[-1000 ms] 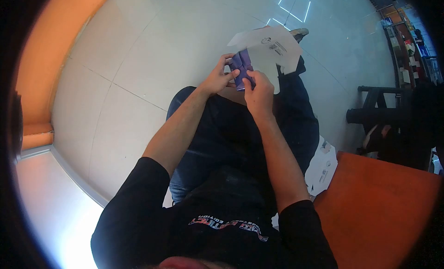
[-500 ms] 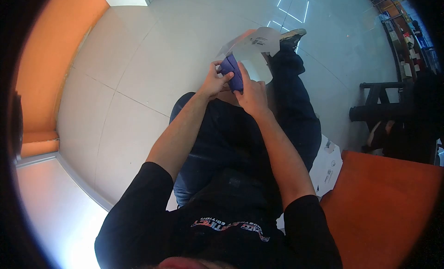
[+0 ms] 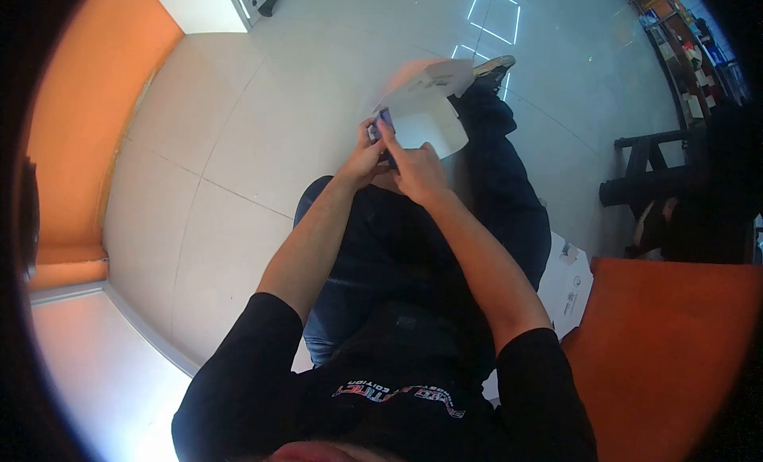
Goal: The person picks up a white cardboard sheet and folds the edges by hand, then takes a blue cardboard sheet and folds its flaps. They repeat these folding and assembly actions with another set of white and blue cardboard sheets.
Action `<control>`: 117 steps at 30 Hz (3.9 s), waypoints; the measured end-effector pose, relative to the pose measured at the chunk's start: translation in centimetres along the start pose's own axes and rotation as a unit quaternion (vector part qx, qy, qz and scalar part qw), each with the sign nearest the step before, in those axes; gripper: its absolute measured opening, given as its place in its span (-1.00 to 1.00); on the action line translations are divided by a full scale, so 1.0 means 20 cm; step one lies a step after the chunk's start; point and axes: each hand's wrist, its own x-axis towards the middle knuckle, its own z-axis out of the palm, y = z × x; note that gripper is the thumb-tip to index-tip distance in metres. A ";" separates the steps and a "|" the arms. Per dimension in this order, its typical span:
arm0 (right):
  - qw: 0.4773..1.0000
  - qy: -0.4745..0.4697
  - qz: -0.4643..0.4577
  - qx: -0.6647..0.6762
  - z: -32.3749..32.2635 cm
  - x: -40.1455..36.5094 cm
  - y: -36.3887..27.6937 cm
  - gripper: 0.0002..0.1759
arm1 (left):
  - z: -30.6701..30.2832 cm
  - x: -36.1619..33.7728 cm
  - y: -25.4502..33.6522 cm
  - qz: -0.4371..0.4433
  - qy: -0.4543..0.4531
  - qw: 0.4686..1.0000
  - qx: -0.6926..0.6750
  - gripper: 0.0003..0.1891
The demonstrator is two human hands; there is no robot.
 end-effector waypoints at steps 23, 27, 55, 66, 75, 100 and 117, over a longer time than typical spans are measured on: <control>0.905 -0.008 0.160 0.395 -0.29 0.05 0.07 -0.81 | -0.09 0.06 -0.02 0.184 -0.045 0.979 -0.075 0.04; 0.879 -0.023 0.139 0.456 -0.25 0.06 0.10 -0.79 | -0.09 0.02 0.02 0.132 -0.085 0.973 -0.170 -0.02; 0.948 0.261 -0.158 0.094 -0.66 -0.02 -0.49 -0.62 | -0.05 -0.77 0.53 0.221 -0.173 0.960 0.009 0.20; 0.975 0.106 0.022 0.193 -0.49 0.03 -0.34 -0.69 | -0.10 -0.80 0.43 0.002 -0.035 0.993 -0.117 -0.20; 0.941 -0.117 0.008 0.319 -0.63 -0.21 -0.53 -0.56 | -0.23 -0.56 0.37 0.014 0.034 0.984 -0.172 -0.28; 0.912 -0.101 0.112 0.382 -0.55 -0.19 -0.51 -0.76 | -0.08 -0.74 0.29 0.340 0.071 0.937 -0.031 -0.02; 0.979 0.036 -0.137 0.148 -0.47 -0.17 -0.28 -0.86 | -0.21 -0.59 0.16 0.171 -0.162 0.947 -0.217 0.20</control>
